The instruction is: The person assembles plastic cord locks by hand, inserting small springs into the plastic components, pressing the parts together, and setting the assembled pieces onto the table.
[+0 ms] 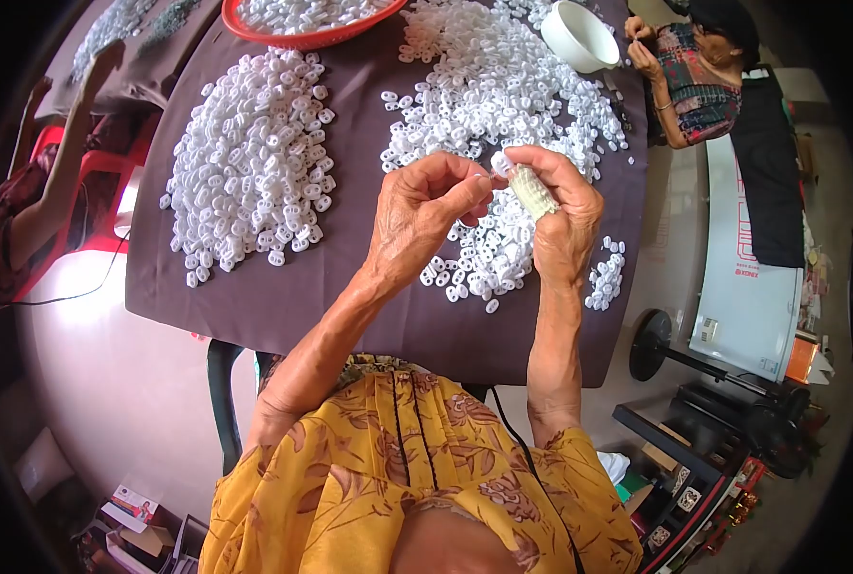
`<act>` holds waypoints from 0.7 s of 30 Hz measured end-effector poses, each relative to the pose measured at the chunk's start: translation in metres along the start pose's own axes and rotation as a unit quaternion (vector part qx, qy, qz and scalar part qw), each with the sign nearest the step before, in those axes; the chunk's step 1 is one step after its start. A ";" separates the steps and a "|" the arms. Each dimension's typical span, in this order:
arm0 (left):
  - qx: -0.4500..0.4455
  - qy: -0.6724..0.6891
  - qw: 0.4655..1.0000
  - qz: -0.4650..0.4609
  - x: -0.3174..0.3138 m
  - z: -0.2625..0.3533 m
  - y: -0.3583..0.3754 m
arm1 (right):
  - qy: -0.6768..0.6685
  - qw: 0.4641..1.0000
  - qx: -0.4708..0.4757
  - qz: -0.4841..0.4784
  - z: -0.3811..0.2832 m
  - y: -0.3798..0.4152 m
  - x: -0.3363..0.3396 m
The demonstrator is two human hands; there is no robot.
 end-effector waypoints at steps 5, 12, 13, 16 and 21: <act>0.001 -0.005 1.000 0.000 0.002 -0.001 0.000 | 0.015 1.000 0.006 0.001 0.001 0.001 0.000; 0.007 -0.011 1.000 0.016 0.005 -0.002 0.000 | 0.026 1.000 0.014 -0.005 0.002 0.003 -0.002; 0.008 -0.012 1.000 0.015 0.004 -0.002 0.000 | 0.023 1.000 0.014 -0.011 0.003 0.003 -0.002; 0.010 -0.033 0.999 0.033 0.007 -0.002 0.001 | 0.034 0.999 0.016 -0.012 0.000 0.003 -0.001; 0.020 -0.045 0.998 0.035 0.009 -0.004 0.000 | 0.035 0.999 0.019 -0.018 0.005 0.004 -0.001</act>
Point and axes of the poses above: each hand's wrist, its own y-axis away from the middle knuckle, its own x-axis out of the back of the hand, z = x × y, the point moved 9 cm from there along -y, towards the middle knuckle, and after that the axes turned 3 degrees about y, right-handed, at the moved point
